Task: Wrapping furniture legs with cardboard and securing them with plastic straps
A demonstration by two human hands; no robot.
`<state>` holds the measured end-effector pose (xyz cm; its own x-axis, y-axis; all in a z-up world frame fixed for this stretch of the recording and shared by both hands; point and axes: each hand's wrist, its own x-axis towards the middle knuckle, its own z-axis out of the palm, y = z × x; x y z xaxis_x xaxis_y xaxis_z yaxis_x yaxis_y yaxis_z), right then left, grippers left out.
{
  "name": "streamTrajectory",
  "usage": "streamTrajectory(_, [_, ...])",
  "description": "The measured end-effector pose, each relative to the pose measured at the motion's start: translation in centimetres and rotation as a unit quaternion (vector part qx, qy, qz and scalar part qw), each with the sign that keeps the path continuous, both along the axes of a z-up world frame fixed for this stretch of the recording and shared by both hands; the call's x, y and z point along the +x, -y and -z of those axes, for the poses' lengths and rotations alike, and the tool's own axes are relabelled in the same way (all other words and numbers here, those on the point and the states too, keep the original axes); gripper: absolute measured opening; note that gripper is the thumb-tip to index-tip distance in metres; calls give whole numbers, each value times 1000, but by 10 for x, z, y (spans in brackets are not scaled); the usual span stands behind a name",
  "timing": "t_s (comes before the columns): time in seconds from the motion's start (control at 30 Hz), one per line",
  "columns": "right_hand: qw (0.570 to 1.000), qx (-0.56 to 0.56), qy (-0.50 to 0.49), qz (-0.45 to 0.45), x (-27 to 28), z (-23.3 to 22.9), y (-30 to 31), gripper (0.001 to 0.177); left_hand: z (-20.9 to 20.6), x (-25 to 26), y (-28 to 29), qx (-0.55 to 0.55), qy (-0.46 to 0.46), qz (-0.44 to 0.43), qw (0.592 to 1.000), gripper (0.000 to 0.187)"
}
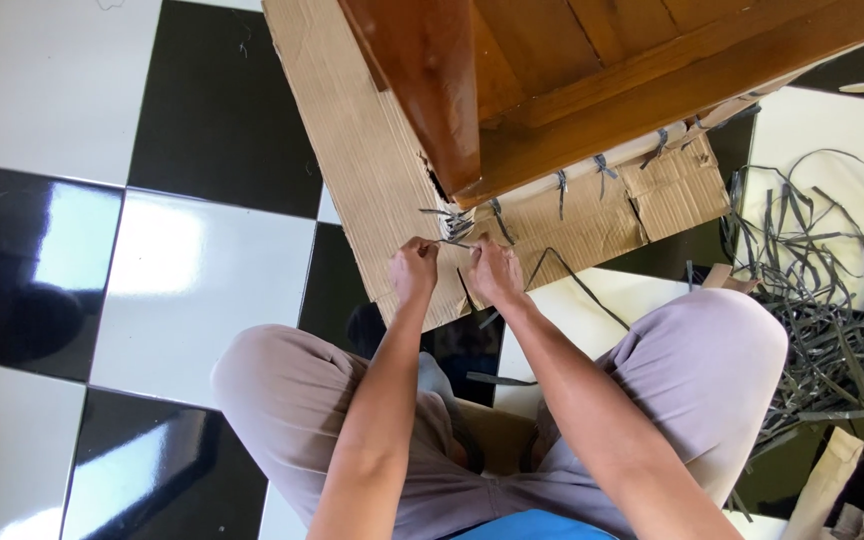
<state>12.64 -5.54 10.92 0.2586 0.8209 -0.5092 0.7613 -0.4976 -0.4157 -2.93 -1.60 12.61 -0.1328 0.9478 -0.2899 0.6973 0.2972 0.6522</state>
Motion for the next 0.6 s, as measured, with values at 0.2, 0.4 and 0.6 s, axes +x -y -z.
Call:
streamTrajectory(0.2, [982,171,37,-74,26,58,9,46,33,0,-11,-46,24,-64,997,15])
streamTrajectory(0.4, [988,148,-28,-33,23,10,12,39,41,5,-18,-60,32,-95,993,15])
streamTrajectory(0.6, [988,147,-49,-18,23,-24,11,30,53,3,-27,-53,36,-84,994,16])
